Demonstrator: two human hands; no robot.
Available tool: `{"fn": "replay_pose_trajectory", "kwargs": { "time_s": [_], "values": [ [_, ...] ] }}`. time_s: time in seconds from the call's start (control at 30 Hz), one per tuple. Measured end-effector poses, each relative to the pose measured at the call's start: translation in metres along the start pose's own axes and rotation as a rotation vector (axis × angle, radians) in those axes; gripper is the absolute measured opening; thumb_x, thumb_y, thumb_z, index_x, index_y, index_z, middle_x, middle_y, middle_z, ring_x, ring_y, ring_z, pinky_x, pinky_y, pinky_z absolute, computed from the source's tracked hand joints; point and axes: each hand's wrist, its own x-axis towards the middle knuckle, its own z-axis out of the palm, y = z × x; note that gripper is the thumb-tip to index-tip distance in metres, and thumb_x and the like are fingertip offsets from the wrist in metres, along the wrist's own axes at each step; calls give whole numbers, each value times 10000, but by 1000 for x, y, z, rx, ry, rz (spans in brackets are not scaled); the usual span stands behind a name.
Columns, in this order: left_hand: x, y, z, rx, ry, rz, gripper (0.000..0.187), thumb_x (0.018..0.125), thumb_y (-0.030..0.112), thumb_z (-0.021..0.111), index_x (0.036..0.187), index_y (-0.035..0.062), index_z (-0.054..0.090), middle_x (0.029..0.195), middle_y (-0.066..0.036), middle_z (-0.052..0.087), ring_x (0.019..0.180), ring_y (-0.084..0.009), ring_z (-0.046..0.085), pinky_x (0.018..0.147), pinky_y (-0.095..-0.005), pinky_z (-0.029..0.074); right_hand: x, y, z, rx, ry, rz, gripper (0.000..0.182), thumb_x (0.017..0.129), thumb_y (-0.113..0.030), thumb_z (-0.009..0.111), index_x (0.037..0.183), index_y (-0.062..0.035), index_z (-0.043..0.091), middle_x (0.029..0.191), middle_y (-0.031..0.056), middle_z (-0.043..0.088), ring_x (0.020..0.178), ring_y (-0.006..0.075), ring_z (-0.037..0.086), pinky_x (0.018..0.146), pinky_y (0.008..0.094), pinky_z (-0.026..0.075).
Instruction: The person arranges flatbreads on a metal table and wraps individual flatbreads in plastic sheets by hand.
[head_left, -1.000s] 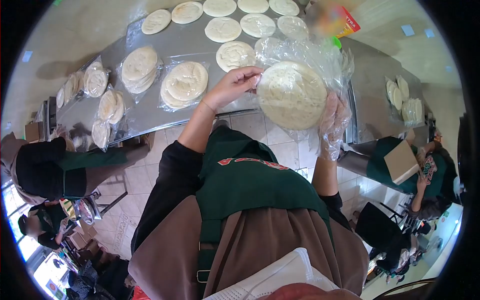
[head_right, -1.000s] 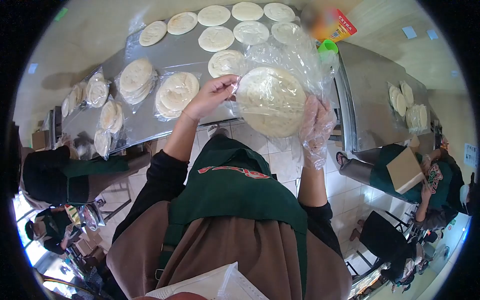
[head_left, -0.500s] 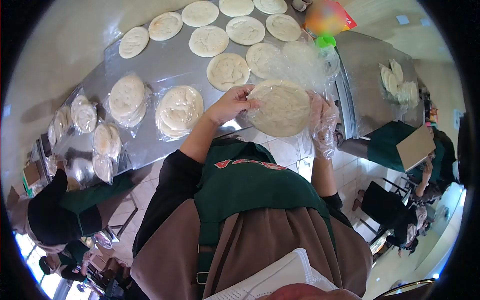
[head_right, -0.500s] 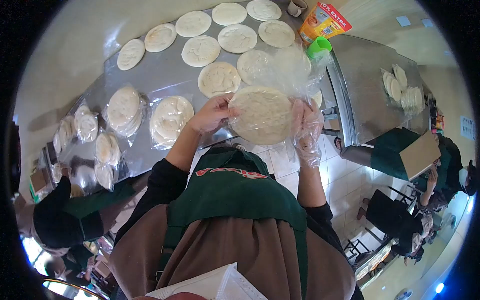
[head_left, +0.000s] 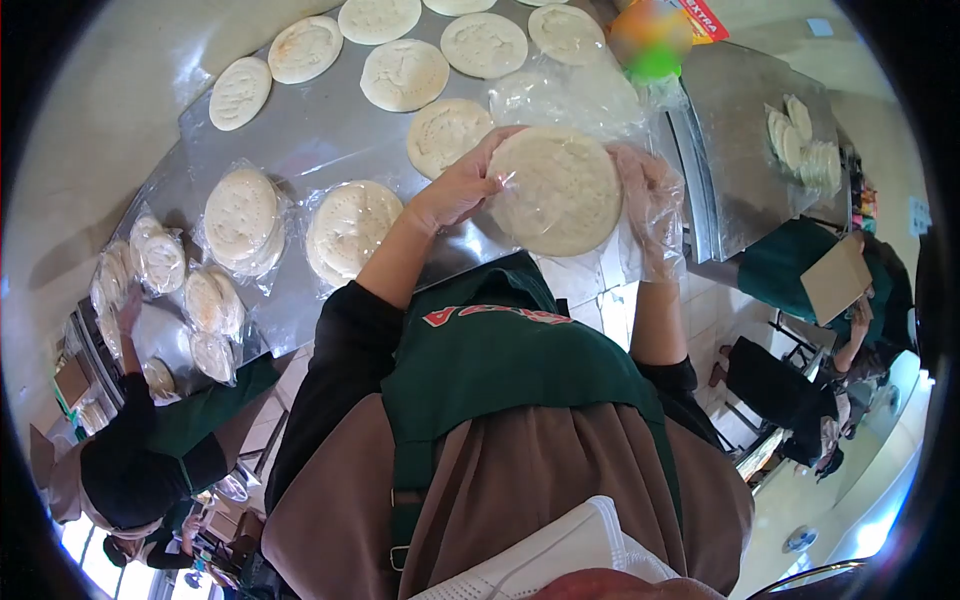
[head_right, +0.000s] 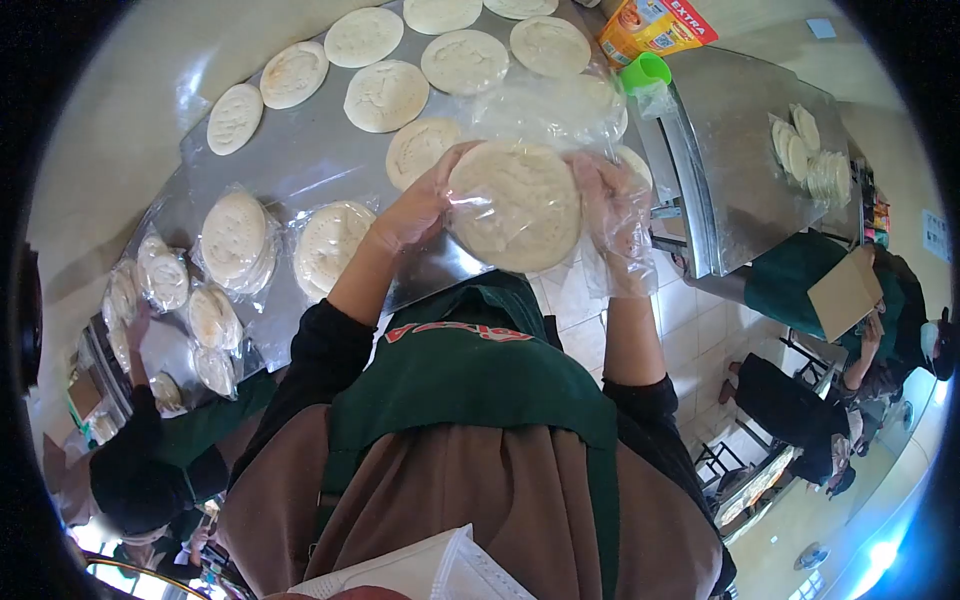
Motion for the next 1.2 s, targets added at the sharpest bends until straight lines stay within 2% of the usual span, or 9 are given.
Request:
{"fn": "replay_pose_trajectory", "kwargs": {
  "time_s": [0.13, 0.37, 0.63, 0.77, 0.83, 0.97, 1.07, 1.13, 1.2],
  "values": [
    [9, 5, -1, -9, 42, 15, 1108, 580, 574, 769, 1408, 70, 231, 1393, -84, 325, 1295, -194, 346, 1050, -348, 329, 21, 15, 1, -18, -12, -12, 208, 883, -163, 576, 930, 9, 682, 890, 167, 653, 835, 256, 621, 763, 322, 474],
    [20, 17, -20, 164, 61, 44, 1104, 629, 630, 719, 1416, 64, 190, 1395, -108, 336, 1275, -213, 362, 1046, -338, 323, 67, 10, 2, -131, -100, -194, 196, 876, -143, 573, 912, 20, 676, 879, 184, 652, 838, 293, 618, 773, 337, 468],
    [16, -13, -20, -36, 115, -89, 651, 830, 107, 661, 1384, 53, 323, 1265, -43, 511, 1132, -135, 499, 973, -306, 407, 72, 0, -11, -153, -187, -233, 188, 877, -123, 558, 888, 16, 684, 891, 183, 655, 840, 301, 616, 779, 344, 462],
    [7, -29, -23, -136, 167, -113, 595, 827, 93, 657, 1349, 44, 374, 1243, -39, 532, 1124, -150, 515, 959, -335, 428, 71, 22, -27, -159, -107, -190, 218, 887, -156, 551, 892, 13, 687, 885, 168, 662, 842, 270, 618, 789, 331, 456],
    [-2, -23, -17, -284, 355, 33, 562, 812, 56, 657, 1318, 36, 412, 1213, -62, 553, 1120, -167, 528, 941, -366, 449, 69, 29, -44, -120, 74, 16, 245, 891, -202, 556, 913, 0, 692, 885, 137, 675, 851, 205, 609, 805, 310, 447],
    [-28, -12, -33, -272, 417, 175, 551, 805, 19, 642, 1310, 31, 420, 1217, -89, 550, 1125, -191, 531, 935, -371, 456, 68, 43, -86, -88, 273, 57, 268, 894, -231, 561, 937, -2, 694, 876, 107, 680, 847, 159, 586, 801, 302, 443],
    [-32, -9, -41, -153, 538, 204, 511, 798, 17, 623, 1280, 34, 453, 1219, -98, 552, 1104, -251, 554, 957, -376, 446, 60, 48, -113, -18, 482, 140, 277, 896, -235, 560, 946, 4, 692, 875, 83, 674, 844, 142, 576, 790, 289, 441],
    [-22, -15, -26, 201, 644, 92, 491, 780, -3, 609, 1254, 60, 497, 1264, -120, 518, 1149, -273, 518, 974, -386, 424, 52, 44, -124, -47, 637, 151, 309, 898, -258, 547, 940, 12, 690, 908, 94, 671, 819, 145, 573, 772, 263, 440],
    [-9, -32, -13, 932, 373, 282, 519, 743, -23, 600, 1237, 124, 536, 1277, -155, 491, 1237, -304, 432, 1019, -427, 363, 36, 27, -127, -102, 717, 240, 323, 888, -282, 560, 925, 9, 695, 882, 83, 666, 790, 131, 557, 741, 254, 430]
  ]
}}
